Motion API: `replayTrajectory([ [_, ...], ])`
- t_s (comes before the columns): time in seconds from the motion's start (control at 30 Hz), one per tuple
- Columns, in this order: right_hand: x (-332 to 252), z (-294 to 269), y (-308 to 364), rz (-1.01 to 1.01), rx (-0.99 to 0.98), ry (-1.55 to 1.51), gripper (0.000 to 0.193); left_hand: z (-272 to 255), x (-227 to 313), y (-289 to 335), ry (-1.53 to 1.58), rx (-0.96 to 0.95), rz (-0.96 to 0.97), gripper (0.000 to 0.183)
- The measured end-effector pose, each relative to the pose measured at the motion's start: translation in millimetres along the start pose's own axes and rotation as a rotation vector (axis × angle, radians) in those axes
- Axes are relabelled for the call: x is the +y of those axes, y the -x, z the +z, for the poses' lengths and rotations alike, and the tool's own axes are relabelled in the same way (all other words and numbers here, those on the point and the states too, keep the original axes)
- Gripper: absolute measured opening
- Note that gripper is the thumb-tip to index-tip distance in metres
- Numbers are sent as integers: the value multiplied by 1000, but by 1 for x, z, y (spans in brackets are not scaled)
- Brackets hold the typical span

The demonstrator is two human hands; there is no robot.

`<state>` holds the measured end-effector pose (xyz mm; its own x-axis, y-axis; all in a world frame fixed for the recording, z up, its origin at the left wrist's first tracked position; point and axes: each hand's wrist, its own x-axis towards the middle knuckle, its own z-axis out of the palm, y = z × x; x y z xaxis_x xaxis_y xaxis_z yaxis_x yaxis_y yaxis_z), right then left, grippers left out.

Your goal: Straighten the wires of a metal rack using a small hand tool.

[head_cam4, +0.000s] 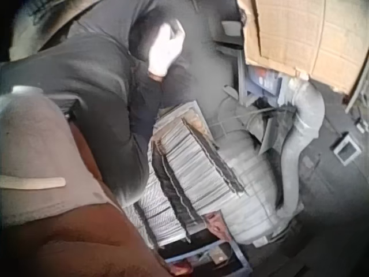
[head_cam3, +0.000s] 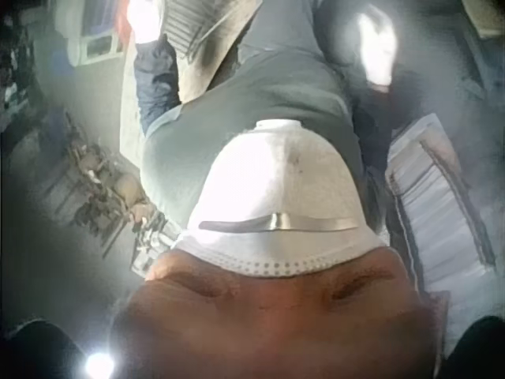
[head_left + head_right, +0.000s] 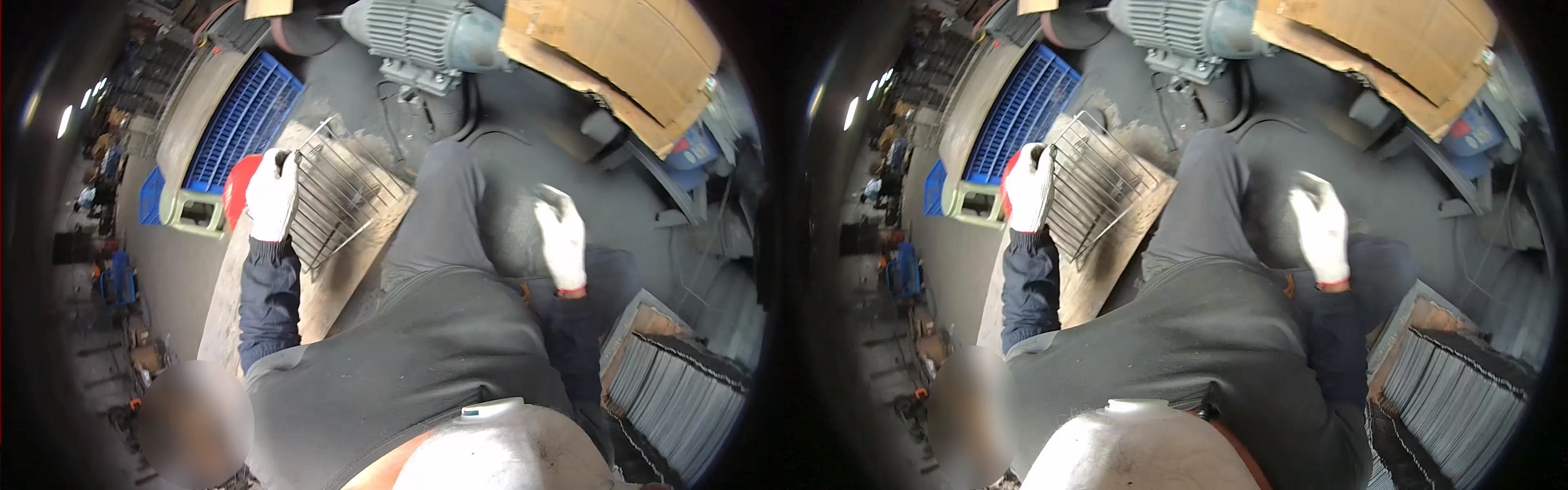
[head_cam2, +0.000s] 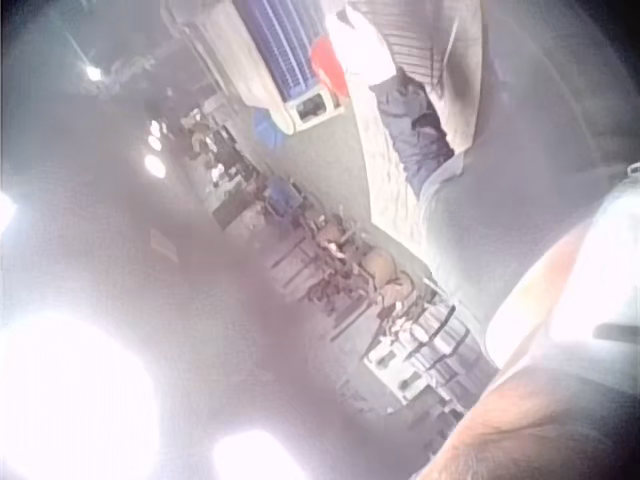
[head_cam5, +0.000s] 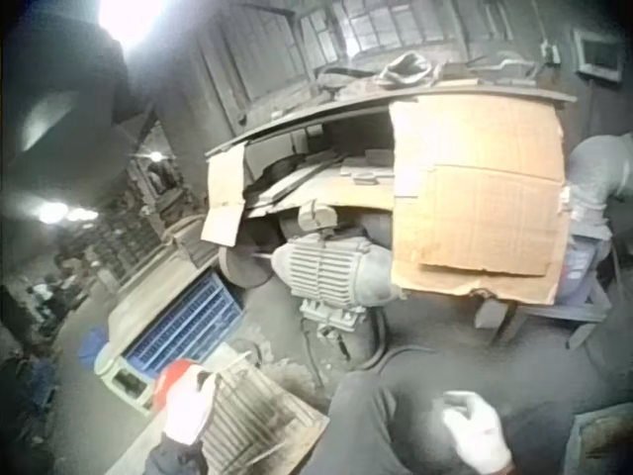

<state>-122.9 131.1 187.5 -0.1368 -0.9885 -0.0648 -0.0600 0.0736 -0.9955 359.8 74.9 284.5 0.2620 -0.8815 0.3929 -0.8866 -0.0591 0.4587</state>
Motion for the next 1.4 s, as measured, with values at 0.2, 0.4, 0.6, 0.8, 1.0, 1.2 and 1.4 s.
replayTrajectory([
  [0.2, -60, 74, -35, -239, -190, -203, 31, 53, 166, 14, 111, -68, 667, 17],
  [0.4, -44, -11, -53, 136, 56, -297, 13, 146, 212, 0, 347, 201, 450, 91],
  [0.6, 18, -119, -66, 181, 323, -145, 23, 284, 254, 35, 1308, -1110, -246, 30],
  [0.8, 46, -170, -50, 170, 607, -279, 17, 343, 319, 61, 1265, -1233, -228, 20],
  [1.0, 43, -144, -76, 176, 598, -228, 17, 334, 296, 44, 1195, -1139, -241, 20],
  [1.2, 45, -111, -100, 216, 470, -135, 15, 318, 269, 14, 1109, -1121, -390, 25],
  [1.4, 28, -165, -63, 302, 675, -179, 18, 342, 324, 61, 1171, -1221, -220, 24],
])
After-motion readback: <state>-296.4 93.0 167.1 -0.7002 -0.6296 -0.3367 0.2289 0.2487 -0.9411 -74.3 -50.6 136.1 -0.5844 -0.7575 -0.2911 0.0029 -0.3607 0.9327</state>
